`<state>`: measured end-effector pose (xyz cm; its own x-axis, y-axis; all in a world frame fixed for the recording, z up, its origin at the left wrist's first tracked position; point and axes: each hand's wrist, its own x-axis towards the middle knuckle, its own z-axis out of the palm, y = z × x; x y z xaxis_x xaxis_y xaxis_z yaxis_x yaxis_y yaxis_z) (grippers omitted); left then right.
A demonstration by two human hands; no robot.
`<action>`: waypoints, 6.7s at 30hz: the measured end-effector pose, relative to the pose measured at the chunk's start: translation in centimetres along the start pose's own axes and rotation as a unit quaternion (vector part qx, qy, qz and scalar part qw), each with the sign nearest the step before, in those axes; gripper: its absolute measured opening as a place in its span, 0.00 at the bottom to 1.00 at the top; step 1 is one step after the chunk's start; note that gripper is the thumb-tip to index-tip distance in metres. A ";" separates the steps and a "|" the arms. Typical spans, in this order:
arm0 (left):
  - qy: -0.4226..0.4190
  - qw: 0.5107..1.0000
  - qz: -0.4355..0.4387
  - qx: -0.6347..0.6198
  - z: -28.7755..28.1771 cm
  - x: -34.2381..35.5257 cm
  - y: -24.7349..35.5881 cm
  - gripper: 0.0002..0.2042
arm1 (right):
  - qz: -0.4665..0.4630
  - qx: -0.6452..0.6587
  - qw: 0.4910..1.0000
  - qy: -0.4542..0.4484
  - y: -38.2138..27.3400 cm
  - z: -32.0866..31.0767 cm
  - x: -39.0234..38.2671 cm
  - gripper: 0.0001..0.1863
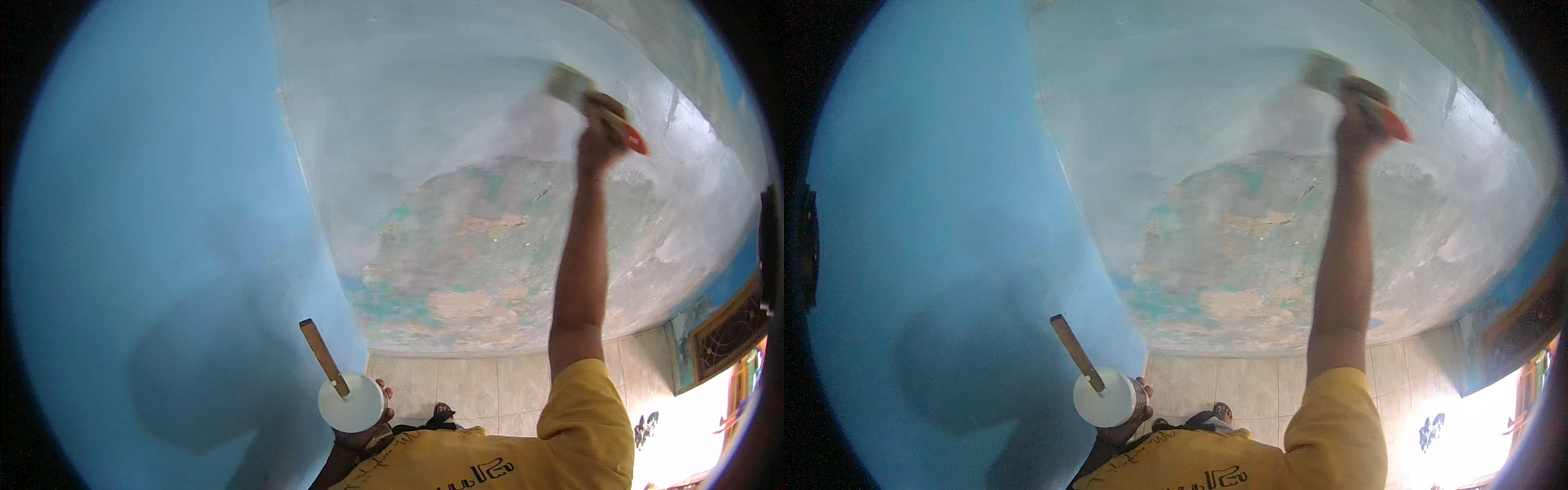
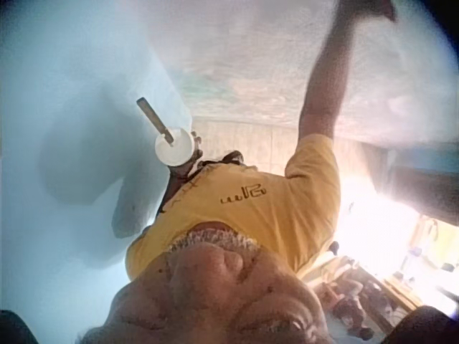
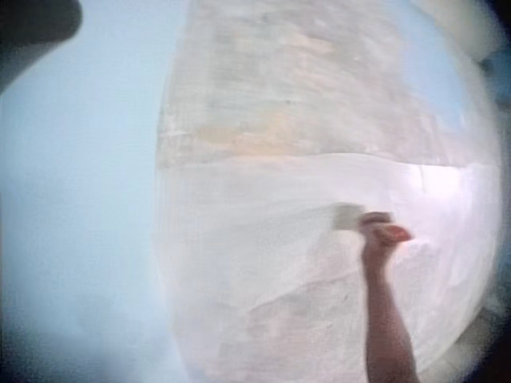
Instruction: The person paints a ceiling with white paint using a brush. They repeatedly dip the brush into a paint container and apply paint to the ceiling surface, covering patches of old paint and discoloration.
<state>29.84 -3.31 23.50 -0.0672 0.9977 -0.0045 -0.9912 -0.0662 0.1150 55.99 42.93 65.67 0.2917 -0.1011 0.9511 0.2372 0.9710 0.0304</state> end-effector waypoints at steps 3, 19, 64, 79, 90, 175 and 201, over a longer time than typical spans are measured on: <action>0.017 0.999 -0.020 -0.043 0.9 -0.3 0.1 0.36 | -0.006 -0.009 0.991 0.133 3.7 -8.2 2.7 0.06; -0.029 0.996 0.032 -0.078 1.8 1.2 -1.5 0.36 | -0.105 0.038 0.977 -0.182 -18.1 26.0 -4.0 0.12; 0.019 0.991 0.073 -0.115 3.5 0.4 -2.2 0.33 | -0.236 -0.124 0.955 -0.131 -7.4 13.0 3.4 0.11; -0.006 0.969 0.113 -0.219 4.0 0.5 -2.3 0.33 | 0.069 0.135 0.782 -0.605 -3.8 13.4 -27.1 0.03; -0.066 0.989 0.080 -0.106 10.0 9.0 0.0 0.37 | 0.415 0.141 0.893 -0.102 -6.9 -2.8 -17.9 0.10; -0.165 0.975 0.139 -0.059 9.2 18.0 -1.9 0.32 | 0.360 0.302 0.877 -0.098 -18.3 -10.2 -14.2 0.17; -0.096 0.981 0.082 -0.150 9.1 16.5 -5.3 0.27 | 0.318 0.395 0.682 -0.527 -18.7 -0.5 -14.8 0.17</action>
<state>35.01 13.62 31.90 -0.2345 0.9555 0.1792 -0.9598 -0.1982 -0.1990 47.73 26.20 50.83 -0.8244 0.2025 0.5285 -0.3206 0.6025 -0.7309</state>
